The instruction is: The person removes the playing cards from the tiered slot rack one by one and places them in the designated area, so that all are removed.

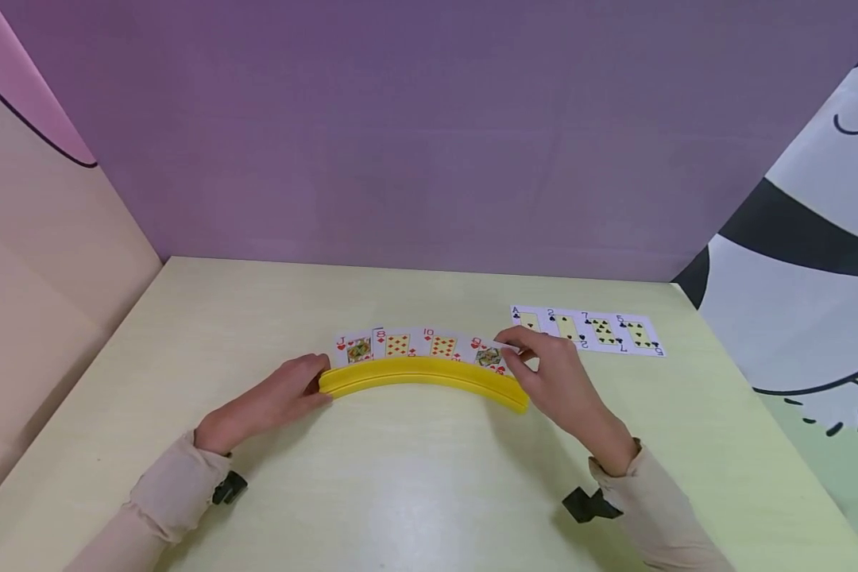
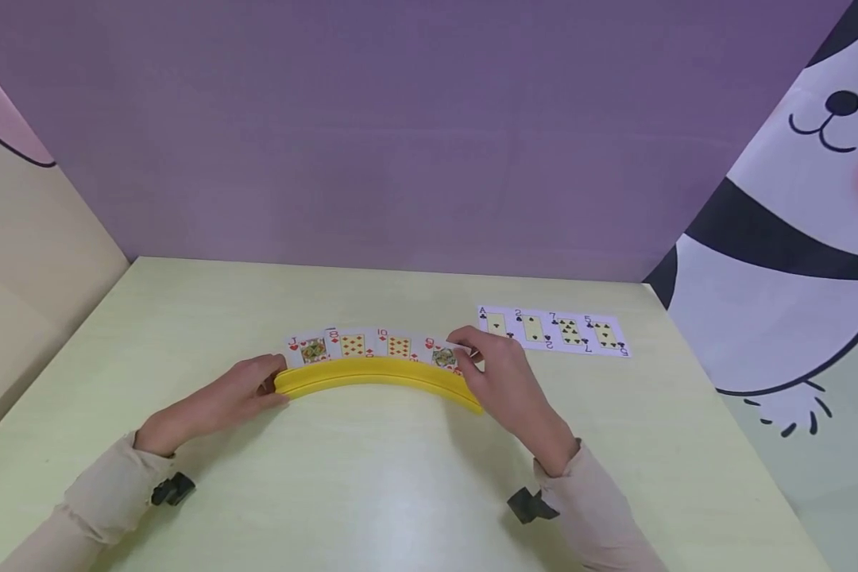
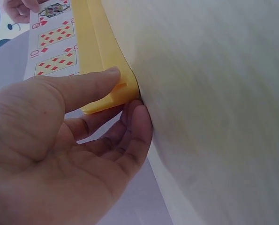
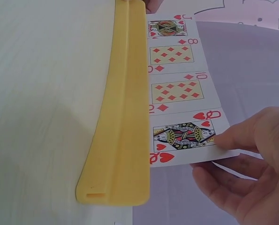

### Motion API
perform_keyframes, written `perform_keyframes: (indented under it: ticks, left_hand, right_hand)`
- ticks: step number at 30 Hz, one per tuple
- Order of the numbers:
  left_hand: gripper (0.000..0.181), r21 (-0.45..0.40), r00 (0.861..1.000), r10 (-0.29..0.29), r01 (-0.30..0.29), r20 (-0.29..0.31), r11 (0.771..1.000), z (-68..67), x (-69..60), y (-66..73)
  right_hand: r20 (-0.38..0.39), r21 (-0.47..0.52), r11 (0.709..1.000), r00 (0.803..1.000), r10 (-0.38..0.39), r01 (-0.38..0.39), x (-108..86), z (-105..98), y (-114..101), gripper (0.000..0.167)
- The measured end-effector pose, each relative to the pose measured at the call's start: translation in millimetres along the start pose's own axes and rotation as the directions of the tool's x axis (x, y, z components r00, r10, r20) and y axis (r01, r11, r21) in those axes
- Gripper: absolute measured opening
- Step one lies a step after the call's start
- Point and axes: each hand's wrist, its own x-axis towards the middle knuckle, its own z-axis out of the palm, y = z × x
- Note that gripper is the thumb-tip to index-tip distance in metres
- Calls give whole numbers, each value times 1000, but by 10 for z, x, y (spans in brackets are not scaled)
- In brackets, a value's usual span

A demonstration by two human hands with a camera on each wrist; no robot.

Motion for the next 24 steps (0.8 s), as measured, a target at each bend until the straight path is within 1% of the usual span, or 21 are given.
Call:
perform_keyframes:
  ticks: [5, 12, 16, 20, 24]
  left_hand:
    - [19, 17, 1000, -24, 24, 10, 1000, 11, -14, 24]
    - [19, 23, 1000, -8, 8, 14, 1000, 14, -12, 47]
    - [19, 17, 1000, -15, 15, 18, 1000, 26, -7, 52]
    - [19, 16, 1000, -15, 15, 13, 1000, 29, -1, 47]
    - [19, 15, 1000, -3, 3, 8, 1000, 21, -6, 41]
  right_hand:
    - [18, -2, 1000, 1000, 9, -9, -19, 13, 11, 15]
    - [35, -11, 1000, 999, 25, -25, -41, -29, -5, 15]
    - [41, -26, 999, 998, 37, -36, -47, -50, -11, 15]
    - [43, -33, 999, 999, 32, -31, -42, -61, -16, 15]
    - [39, -36, 999, 999, 22, -20, -39, -81, -8, 15]
